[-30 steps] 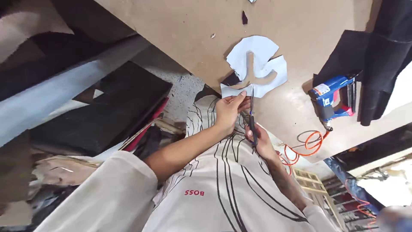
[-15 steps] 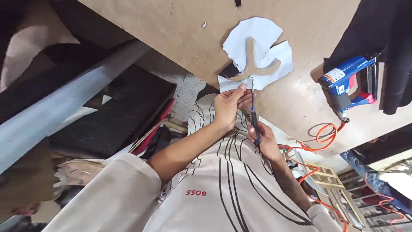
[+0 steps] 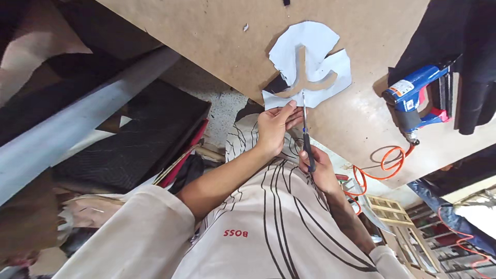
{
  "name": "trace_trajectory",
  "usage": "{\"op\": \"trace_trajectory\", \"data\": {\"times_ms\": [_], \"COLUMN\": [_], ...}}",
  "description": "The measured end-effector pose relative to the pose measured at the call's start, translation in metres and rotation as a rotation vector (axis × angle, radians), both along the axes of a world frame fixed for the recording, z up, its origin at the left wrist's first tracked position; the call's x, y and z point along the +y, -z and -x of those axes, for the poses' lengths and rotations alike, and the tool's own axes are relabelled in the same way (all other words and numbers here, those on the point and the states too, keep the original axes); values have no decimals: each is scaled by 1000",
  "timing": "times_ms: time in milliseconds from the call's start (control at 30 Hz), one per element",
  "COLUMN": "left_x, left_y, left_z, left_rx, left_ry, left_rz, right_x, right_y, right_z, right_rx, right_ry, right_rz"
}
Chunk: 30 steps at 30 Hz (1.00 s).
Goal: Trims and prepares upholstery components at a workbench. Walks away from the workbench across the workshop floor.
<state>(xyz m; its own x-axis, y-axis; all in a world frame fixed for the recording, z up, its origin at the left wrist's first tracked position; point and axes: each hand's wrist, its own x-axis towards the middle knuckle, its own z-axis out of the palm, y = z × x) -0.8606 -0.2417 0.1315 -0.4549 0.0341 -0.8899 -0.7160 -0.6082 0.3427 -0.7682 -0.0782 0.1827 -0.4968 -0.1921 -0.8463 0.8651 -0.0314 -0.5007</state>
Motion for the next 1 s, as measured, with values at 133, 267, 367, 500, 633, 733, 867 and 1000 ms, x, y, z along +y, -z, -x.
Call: {"op": "trace_trajectory", "data": {"times_ms": [133, 267, 367, 500, 633, 733, 867, 1000], "left_x": [1, 2, 2, 2, 1, -7, -11, -8], "left_y": [0, -1, 0, -1, -7, -14, -24, -41], "left_z": [1, 2, 1, 2, 2, 2, 5, 11], "left_rx": [-15, -26, -22, -24, -2, 14, 34, 46], "left_ry": [-8, -11, -13, -11, 11, 90, 180, 184], "left_rz": [11, 26, 21, 31, 60, 86, 163, 167], "right_x": [1, 2, 1, 2, 38, 82, 89, 35], "right_y": [3, 6, 6, 5, -7, -8, -22, -7], "right_z": [-1, -2, -2, -1, -29, -56, -24, 57], "right_rx": [30, 61, 42, 0, 222, 396, 565, 984], "right_ry": [22, 32, 34, 17, -217, -546, -604, -582], "right_rz": [41, 60, 58, 52, -307, -899, -1320, -1062]}}
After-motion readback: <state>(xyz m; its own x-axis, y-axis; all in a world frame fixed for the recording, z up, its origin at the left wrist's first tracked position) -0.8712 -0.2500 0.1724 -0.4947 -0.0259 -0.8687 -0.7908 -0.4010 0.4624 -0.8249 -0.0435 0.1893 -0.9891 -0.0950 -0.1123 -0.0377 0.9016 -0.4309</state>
